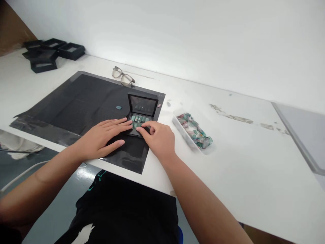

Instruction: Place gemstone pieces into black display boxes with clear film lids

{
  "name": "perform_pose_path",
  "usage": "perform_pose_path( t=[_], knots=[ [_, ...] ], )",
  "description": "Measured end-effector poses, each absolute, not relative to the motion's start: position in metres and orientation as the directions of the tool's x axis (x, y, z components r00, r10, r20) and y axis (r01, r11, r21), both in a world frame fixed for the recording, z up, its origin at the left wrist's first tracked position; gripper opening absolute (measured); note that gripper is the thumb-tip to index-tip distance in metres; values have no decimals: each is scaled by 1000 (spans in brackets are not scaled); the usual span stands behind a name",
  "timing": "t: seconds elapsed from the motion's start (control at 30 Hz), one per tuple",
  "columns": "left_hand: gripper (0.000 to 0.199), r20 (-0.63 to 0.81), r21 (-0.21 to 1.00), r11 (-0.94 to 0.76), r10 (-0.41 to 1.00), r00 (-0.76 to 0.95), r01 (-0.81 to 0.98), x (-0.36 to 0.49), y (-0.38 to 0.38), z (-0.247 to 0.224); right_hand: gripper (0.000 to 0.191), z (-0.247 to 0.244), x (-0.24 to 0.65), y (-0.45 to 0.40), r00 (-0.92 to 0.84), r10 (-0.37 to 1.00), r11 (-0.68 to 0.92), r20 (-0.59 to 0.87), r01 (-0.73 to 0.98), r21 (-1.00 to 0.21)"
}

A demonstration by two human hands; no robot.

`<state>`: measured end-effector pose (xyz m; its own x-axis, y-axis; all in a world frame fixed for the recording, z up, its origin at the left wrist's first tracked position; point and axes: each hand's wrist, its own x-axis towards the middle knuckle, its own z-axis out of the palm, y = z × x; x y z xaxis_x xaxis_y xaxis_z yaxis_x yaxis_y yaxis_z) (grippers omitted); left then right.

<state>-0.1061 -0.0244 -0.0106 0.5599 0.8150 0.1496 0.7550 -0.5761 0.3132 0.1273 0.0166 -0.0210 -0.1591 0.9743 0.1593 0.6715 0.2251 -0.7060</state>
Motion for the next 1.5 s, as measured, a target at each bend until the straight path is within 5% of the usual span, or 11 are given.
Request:
perform_pose_path(
  t=[0.3,0.43,0.5,0.57,0.67,0.83,1.0,1.1,1.27,1.5],
  knots=[
    [57,166,349,-577,813,558,738,-111,-23,-9,22,-2,137,-7,-304,920,385,247,597,-704],
    [49,284,309,-634,773,567,709,-115,-27,-9,16,26,183,-23,-313,798,576,514,646,-501],
    [45,370,269,-698,711,597,664,-113,-30,-8,10,34,222,-18,-158,783,488,601,756,-436],
    [42,449,224,-770,626,638,598,-105,-32,-2,11,36,262,-3,99,863,208,495,824,-527],
    [40,506,142,-848,505,699,510,-79,-29,12,15,28,304,23,182,924,52,335,809,-585],
    [38,510,35,-898,393,765,438,-18,-3,28,33,14,313,46,120,987,-11,106,712,-702],
    [37,453,28,-888,421,786,459,11,20,11,28,11,300,54,-43,995,93,85,638,-764],
    [35,402,63,-888,441,803,456,10,20,2,19,14,297,60,-147,958,278,246,689,-669],
    [33,424,84,-859,490,762,505,15,9,-3,11,20,290,56,-330,772,564,543,749,-347],
    [35,427,142,-794,588,687,591,23,-5,-4,19,11,284,44,-454,852,510,261,833,-214]
  ],
)
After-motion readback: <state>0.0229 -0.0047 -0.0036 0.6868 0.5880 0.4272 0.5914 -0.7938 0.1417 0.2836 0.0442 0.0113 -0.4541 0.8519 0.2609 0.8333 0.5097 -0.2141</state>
